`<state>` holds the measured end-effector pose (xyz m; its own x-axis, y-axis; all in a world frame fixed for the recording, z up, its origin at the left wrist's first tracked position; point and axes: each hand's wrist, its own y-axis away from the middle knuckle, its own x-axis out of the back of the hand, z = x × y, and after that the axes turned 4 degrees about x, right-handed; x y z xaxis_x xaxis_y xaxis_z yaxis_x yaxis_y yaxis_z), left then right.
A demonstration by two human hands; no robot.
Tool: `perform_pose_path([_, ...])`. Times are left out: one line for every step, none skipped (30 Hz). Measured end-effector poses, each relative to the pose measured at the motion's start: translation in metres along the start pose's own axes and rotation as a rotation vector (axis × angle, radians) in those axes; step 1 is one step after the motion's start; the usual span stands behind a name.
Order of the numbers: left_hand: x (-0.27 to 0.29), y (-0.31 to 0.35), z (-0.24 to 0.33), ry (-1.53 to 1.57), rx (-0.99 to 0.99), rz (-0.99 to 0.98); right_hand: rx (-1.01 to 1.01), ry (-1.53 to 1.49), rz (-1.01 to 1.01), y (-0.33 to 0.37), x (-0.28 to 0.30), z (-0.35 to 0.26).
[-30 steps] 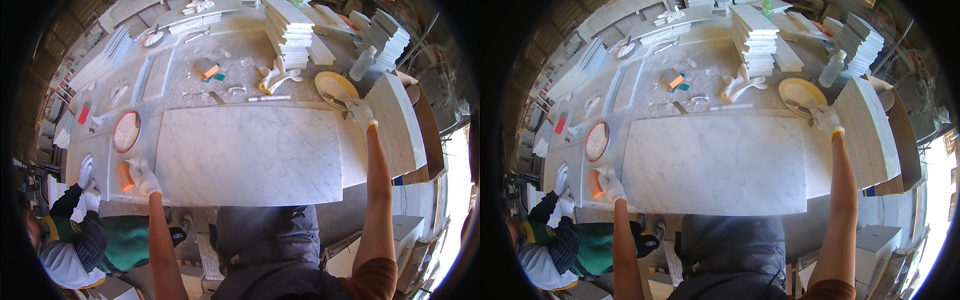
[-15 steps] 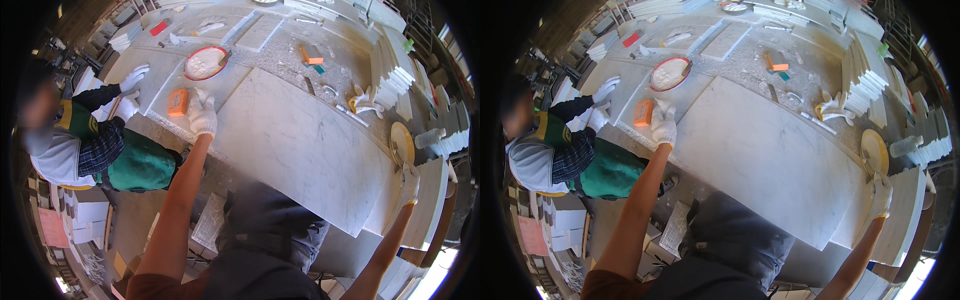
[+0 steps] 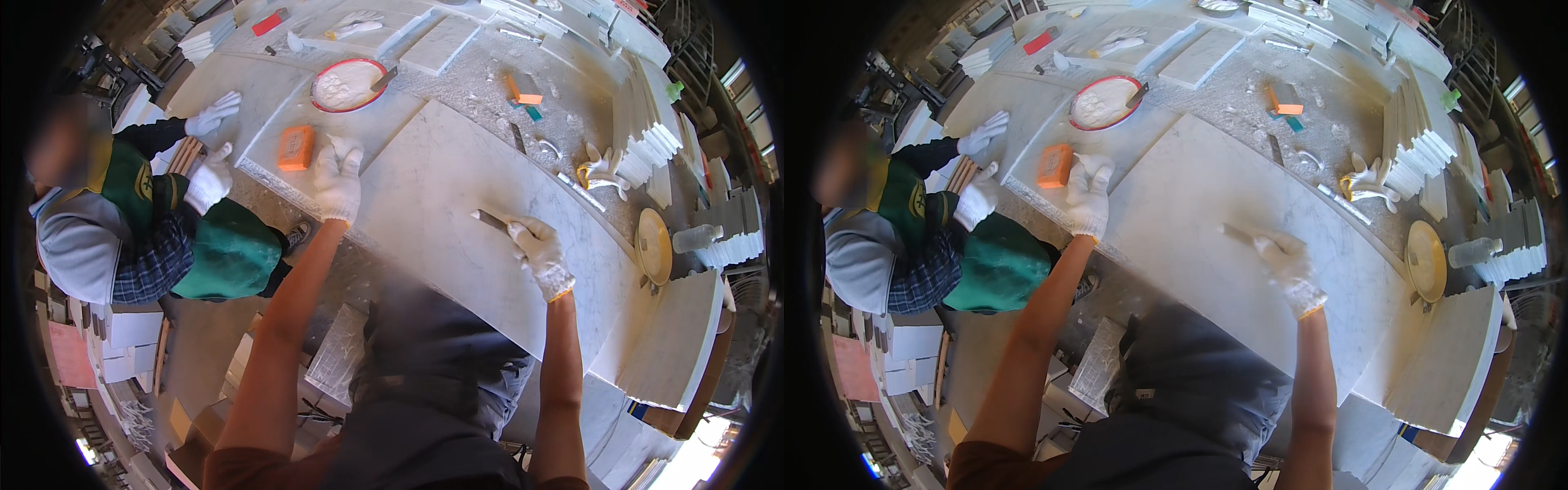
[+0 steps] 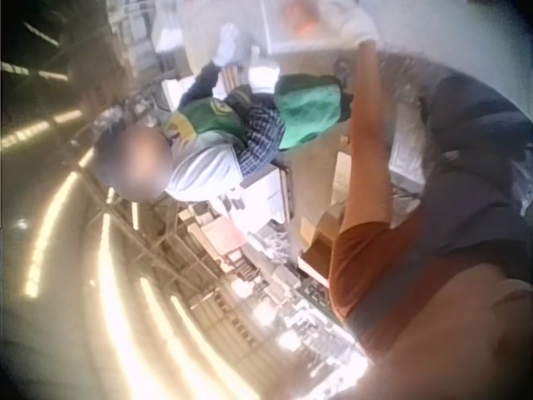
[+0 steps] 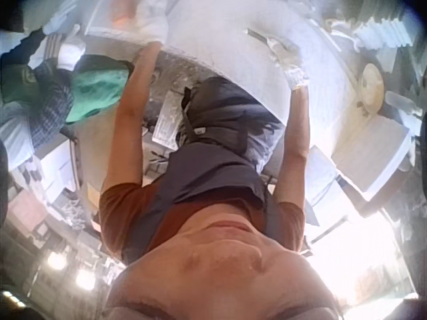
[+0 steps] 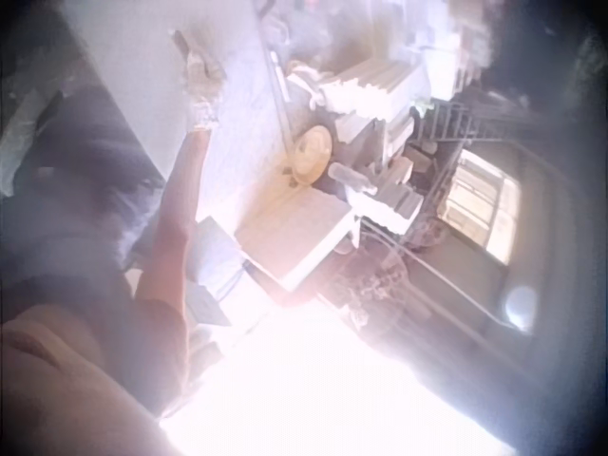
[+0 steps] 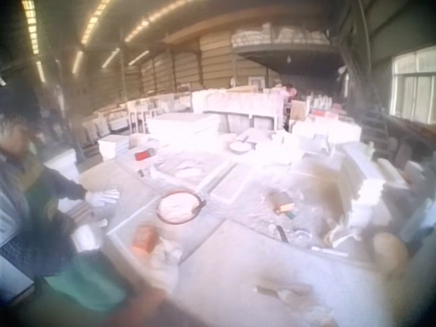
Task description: The person scrapes a large white stone slab with a metal scraper while wearing white gloves. The person repeatedly scrapes different areas of the slab's surface to remove residue.
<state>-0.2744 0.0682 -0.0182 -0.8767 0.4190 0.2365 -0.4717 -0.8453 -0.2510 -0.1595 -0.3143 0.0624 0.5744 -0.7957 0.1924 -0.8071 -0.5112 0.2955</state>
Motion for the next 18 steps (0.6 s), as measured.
perform_pose_path([0.003, 0.004, 0.003, 0.039, 0.01, -0.017, 0.008, -0.002, -0.039, -0.005, -0.018, -0.003])
perform_pose_path([0.005, 0.007, 0.006, 0.078, 0.033, -0.035, 0.006, 0.006, -0.069, -0.009, -0.034, -0.006])
perform_pose_path([0.006, 0.01, 0.009, 0.088, 0.007, -0.03, 0.008, 0.034, -0.094, -0.012, -0.05, -0.008])
perform_pose_path([0.007, 0.012, 0.012, 0.099, -0.004, -0.025, 0.005, 0.011, -0.114, -0.017, -0.064, -0.01])
perform_pose_path([0.007, 0.013, 0.013, 0.129, -0.047, -0.019, 0.008, 0.009, -0.13, -0.021, -0.077, -0.01])
perform_pose_path([0.007, 0.013, 0.014, 0.059, -0.007, -0.012, 0.041, 0.034, -0.143, -0.024, -0.087, -0.01])
perform_pose_path([0.006, 0.013, 0.014, 0.008, -0.001, -0.006, 0.09, 0.029, -0.14, -0.028, -0.097, -0.009])
perform_pose_path([0.005, 0.013, 0.012, -0.043, 0.006, 0.0, 0.165, 0.048, -0.131, -0.033, -0.109, -0.006])
perform_pose_path([0.005, 0.012, 0.011, -0.067, -0.002, 0.012, 0.219, 0.089, -0.118, -0.036, -0.115, -0.004])
perform_pose_path([0.004, 0.012, 0.009, -0.09, -0.01, 0.021, 0.277, 0.07, -0.101, -0.04, -0.123, -0.002])
perform_pose_path([0.003, 0.012, 0.006, -0.136, 0.023, 0.034, 0.309, 0.076, -0.082, -0.042, -0.127, 0.001])
perform_pose_path([0.002, 0.012, 0.004, -0.152, -0.009, 0.052, 0.336, 0.095, -0.063, -0.043, -0.131, 0.004])
perform_pose_path([0.001, 0.012, 0.002, -0.191, -0.002, 0.074, 0.363, 0.115, -0.043, -0.043, -0.134, 0.006])
perform_pose_path([0.001, 0.013, 0.001, -0.244, 0.035, 0.088, 0.389, 0.147, -0.024, -0.043, -0.137, 0.007])
perform_pose_path([0.001, 0.013, 0.001, -0.208, 0.004, 0.084, 0.415, 0.18, -0.004, -0.042, -0.139, 0.008])
perform_pose_path([0.001, 0.013, 0.001, -0.187, 0.005, 0.072, 0.433, 0.217, 0.011, -0.041, -0.141, 0.009])
perform_pose_path([0.002, 0.014, 0.002, -0.168, 0.039, 0.054, 0.451, 0.254, 0.026, -0.039, -0.142, 0.01])
perform_pose_path([0.002, 0.014, 0.004, -0.226, 0.029, 0.061, 0.492, 0.277, 0.04, -0.036, -0.142, 0.01])
